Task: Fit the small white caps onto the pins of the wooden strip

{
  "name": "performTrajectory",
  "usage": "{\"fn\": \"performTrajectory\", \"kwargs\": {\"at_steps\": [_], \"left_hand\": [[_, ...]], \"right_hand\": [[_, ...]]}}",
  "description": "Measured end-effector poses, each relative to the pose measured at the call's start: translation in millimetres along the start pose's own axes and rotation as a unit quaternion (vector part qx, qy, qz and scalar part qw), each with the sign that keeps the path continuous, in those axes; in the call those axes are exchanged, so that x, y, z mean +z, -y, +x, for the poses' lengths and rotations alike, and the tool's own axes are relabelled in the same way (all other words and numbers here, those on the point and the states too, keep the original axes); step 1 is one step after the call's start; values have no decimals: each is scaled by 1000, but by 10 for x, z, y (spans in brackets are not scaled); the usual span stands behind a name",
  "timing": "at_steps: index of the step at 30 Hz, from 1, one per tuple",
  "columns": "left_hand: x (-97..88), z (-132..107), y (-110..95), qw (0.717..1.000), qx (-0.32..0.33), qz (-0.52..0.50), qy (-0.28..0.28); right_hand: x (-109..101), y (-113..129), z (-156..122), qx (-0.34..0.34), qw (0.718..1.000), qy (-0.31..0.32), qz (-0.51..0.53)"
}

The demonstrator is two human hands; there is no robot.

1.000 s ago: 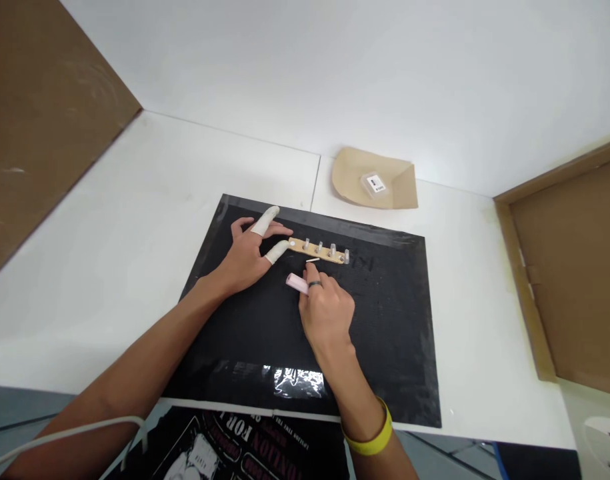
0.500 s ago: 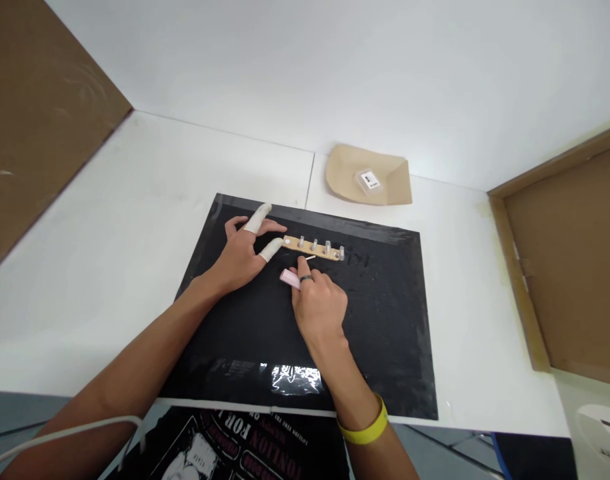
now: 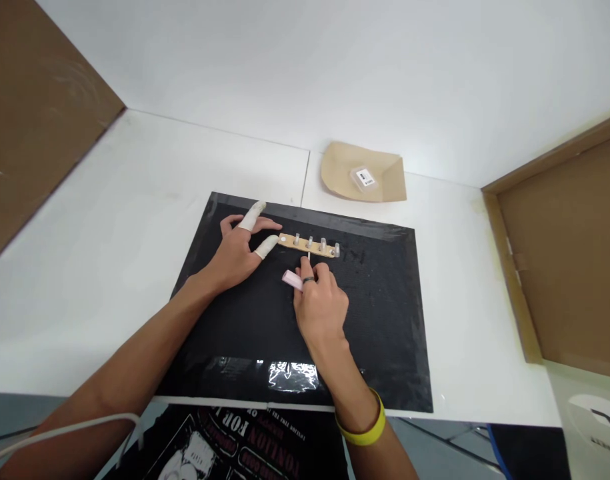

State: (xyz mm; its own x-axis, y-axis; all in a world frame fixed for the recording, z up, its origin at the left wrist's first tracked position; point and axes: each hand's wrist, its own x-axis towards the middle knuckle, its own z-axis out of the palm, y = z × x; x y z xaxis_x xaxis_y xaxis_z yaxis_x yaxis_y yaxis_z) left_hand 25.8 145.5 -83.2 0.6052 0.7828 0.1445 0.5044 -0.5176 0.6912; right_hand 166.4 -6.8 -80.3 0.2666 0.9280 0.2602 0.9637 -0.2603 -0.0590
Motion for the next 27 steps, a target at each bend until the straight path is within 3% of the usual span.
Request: {"fn": "performTrajectory", "kwargs": {"at_steps": [4,8,13,20,27], "left_hand": [[-2,-3,-5,1000,1,-3,-3],[-16,-2,-32,1000,-5,-9,0],[-18,3,-38,1000,-7,-13,3],[-12,-4,-31,1000,-5,-15,3],[-10,4,-29,1000,-9,-14,4]], "right_hand": [[0,2,-3,11,999,-35,16],[1,-28,42,66,997,-37,31],[-62,-15,176,132,989,57,30],[-332,183,406,184,958,219,4],[-379,236,502,166,952,258,-15]]}}
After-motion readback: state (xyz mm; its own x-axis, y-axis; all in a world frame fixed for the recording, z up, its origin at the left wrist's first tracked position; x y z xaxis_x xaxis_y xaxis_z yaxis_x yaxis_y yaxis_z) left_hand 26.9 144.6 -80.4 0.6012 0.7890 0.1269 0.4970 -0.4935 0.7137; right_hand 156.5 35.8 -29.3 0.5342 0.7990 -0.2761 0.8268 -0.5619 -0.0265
